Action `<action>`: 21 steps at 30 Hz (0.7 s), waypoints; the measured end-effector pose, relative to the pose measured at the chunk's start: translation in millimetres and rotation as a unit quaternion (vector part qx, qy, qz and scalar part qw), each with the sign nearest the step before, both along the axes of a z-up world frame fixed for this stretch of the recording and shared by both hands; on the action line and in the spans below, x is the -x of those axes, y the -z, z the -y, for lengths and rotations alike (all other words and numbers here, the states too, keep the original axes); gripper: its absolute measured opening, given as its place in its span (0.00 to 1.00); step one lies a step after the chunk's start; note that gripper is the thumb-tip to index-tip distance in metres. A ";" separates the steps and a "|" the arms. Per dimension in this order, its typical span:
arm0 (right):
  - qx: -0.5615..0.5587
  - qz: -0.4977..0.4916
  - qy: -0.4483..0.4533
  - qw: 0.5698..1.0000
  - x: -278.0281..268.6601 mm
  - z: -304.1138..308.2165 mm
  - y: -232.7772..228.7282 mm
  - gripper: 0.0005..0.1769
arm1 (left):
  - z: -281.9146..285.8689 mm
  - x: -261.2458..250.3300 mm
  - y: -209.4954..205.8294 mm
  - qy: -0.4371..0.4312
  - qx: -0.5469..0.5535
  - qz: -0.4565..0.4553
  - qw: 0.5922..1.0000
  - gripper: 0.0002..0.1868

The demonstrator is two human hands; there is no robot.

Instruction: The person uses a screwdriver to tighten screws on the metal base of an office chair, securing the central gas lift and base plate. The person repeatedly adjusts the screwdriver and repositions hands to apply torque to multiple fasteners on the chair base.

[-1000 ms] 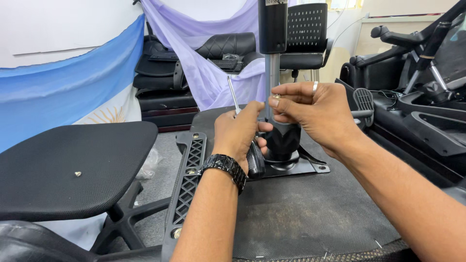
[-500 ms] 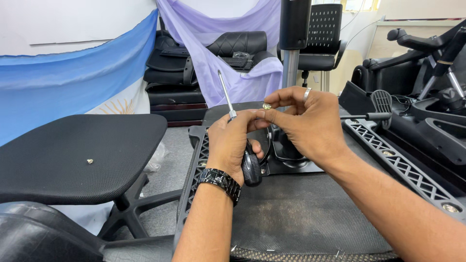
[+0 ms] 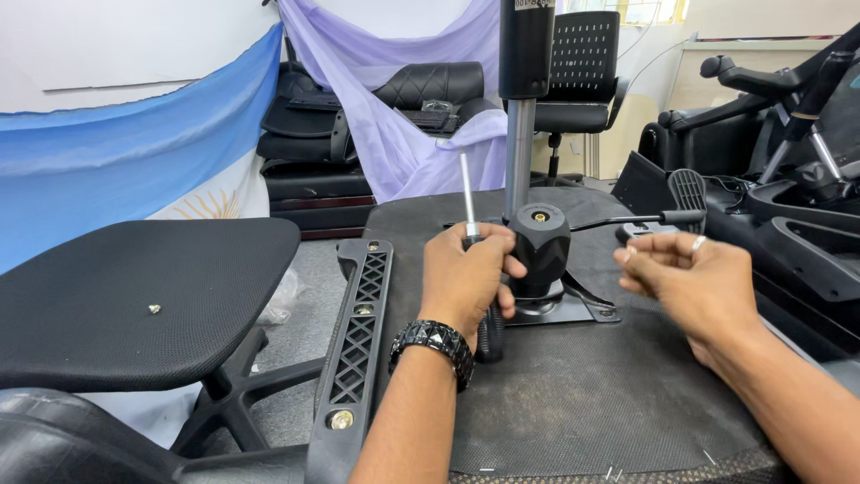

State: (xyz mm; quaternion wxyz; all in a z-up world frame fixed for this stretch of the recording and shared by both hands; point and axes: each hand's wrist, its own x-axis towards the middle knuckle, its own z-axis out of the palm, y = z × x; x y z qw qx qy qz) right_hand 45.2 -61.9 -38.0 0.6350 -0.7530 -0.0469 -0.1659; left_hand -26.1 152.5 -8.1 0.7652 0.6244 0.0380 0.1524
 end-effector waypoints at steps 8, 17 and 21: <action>0.043 -0.075 -0.032 0.996 1.0 9.5 21.7 0.14 | -9.2 -5.1 18.3 -0.121 -0.037 -0.122 0.984 0.07; 0.011 -0.131 -0.036 0.991 -45.7 -14.3 -17.9 0.13 | -23.0 -29.0 9.1 -0.145 -0.149 -0.203 0.957 0.13; 0.001 -0.152 -0.061 0.987 -80.4 -35.4 -40.2 0.11 | -31.8 -47.4 8.5 -0.127 -0.170 -0.213 0.954 0.15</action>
